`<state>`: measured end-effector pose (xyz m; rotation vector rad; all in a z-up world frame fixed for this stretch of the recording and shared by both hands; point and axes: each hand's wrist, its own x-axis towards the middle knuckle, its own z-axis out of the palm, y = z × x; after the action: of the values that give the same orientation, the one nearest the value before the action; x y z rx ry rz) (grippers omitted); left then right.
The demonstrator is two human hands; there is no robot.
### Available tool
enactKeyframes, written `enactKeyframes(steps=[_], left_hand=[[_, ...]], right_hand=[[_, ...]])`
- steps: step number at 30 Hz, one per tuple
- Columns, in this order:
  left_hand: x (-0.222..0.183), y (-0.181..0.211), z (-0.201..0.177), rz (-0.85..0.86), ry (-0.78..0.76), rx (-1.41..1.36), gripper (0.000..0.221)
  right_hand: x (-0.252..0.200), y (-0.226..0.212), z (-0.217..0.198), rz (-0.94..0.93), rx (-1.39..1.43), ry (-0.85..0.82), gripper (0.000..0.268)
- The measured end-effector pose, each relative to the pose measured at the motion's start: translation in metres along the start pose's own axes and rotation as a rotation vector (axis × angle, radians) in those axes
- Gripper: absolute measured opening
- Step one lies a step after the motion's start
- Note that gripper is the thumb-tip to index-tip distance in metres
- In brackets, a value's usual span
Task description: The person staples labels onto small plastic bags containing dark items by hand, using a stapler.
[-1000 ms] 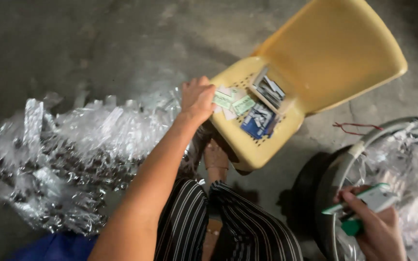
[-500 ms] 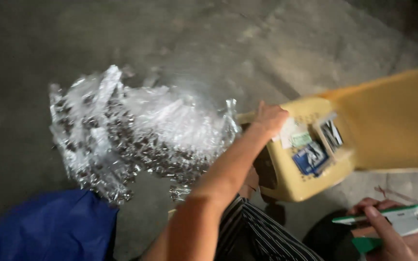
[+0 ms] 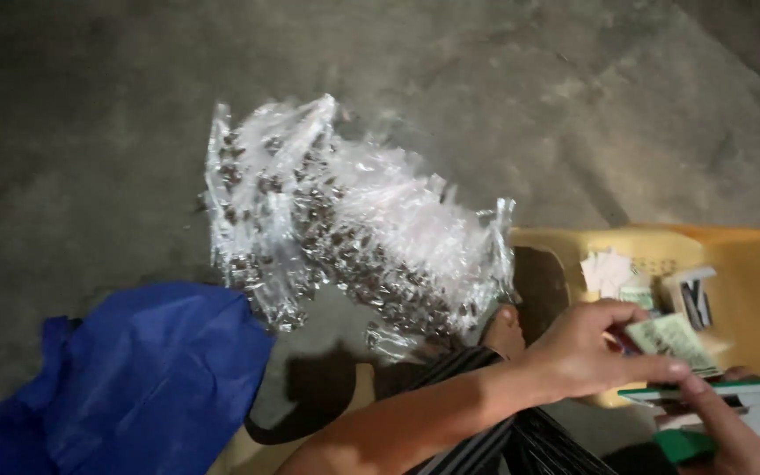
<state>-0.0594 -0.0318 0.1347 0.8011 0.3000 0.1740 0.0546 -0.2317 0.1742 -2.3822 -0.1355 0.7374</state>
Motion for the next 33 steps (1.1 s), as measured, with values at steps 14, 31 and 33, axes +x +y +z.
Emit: enactKeyframes(steps=[14, 31, 33], left_hand=[[-0.090, -0.080, -0.442, -0.361, 1.493, 1.163, 0.060], [-0.090, 0.041, -0.265, 0.044, 0.471, 1.343, 0.023], [-0.094, 0.086, -0.212, 0.053, 0.388, 1.339, 0.027]], right_hand=[[0.040, 0.009, 0.045, -0.333, -0.160, 0.222, 0.043], [-0.041, -0.089, 0.097, -0.146, 0.149, 0.361, 0.031], [-0.046, -0.094, 0.108, -0.151, 0.029, 0.342, 0.030]])
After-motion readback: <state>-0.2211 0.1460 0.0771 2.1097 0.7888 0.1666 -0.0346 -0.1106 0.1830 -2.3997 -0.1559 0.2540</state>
